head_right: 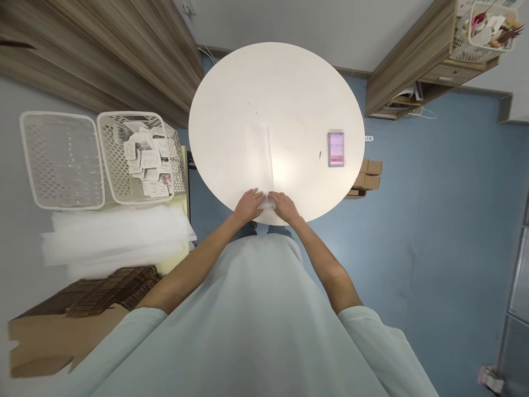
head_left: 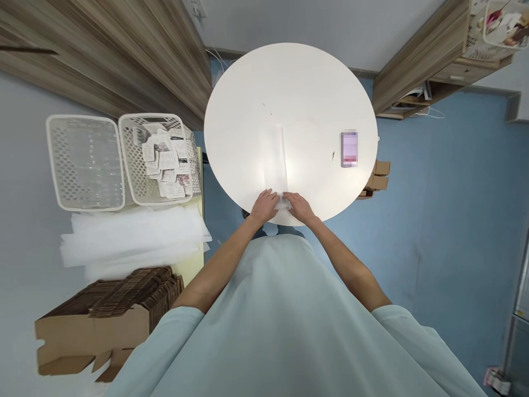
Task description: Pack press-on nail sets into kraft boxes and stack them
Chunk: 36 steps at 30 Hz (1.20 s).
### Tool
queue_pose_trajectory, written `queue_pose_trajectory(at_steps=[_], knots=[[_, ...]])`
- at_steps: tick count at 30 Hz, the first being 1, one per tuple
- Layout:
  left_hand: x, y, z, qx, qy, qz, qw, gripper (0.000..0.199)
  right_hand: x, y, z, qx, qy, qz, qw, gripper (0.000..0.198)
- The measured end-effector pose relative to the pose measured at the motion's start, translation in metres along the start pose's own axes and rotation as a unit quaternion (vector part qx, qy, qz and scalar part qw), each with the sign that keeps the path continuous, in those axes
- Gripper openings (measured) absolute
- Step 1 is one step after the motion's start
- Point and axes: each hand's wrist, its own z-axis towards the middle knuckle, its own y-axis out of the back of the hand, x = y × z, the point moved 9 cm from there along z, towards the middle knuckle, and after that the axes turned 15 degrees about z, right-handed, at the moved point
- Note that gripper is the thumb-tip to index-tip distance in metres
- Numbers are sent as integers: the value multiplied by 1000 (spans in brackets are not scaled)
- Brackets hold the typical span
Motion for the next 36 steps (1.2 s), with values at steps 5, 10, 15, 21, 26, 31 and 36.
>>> queue_pose_trajectory(at_steps=[5, 10, 15, 21, 26, 31, 36], knots=[[15, 6, -8, -33, 68, -47, 996, 50, -13, 3, 0, -24, -32, 44, 998, 50], [33, 2, -19, -45, 157, -112, 980, 41, -23, 5, 8, -67, -49, 88, 993, 38], [47, -1, -24, -59, 249, -162, 953, 50, -25, 8, 18, -103, -73, 117, 985, 33], [55, -2, -18, -36, 345, -168, 923, 55, -30, 12, 26, -132, -131, 96, 978, 33], [58, 3, -8, -28, 376, -172, 910, 51, -40, 13, 28, -158, -190, 77, 966, 29], [59, 7, -3, -36, 392, -139, 909, 54, -42, 9, 27, -153, -222, 51, 962, 30], [44, 28, 10, -114, 269, -27, 956, 53, -6, 8, 39, -112, -59, -89, 988, 53]])
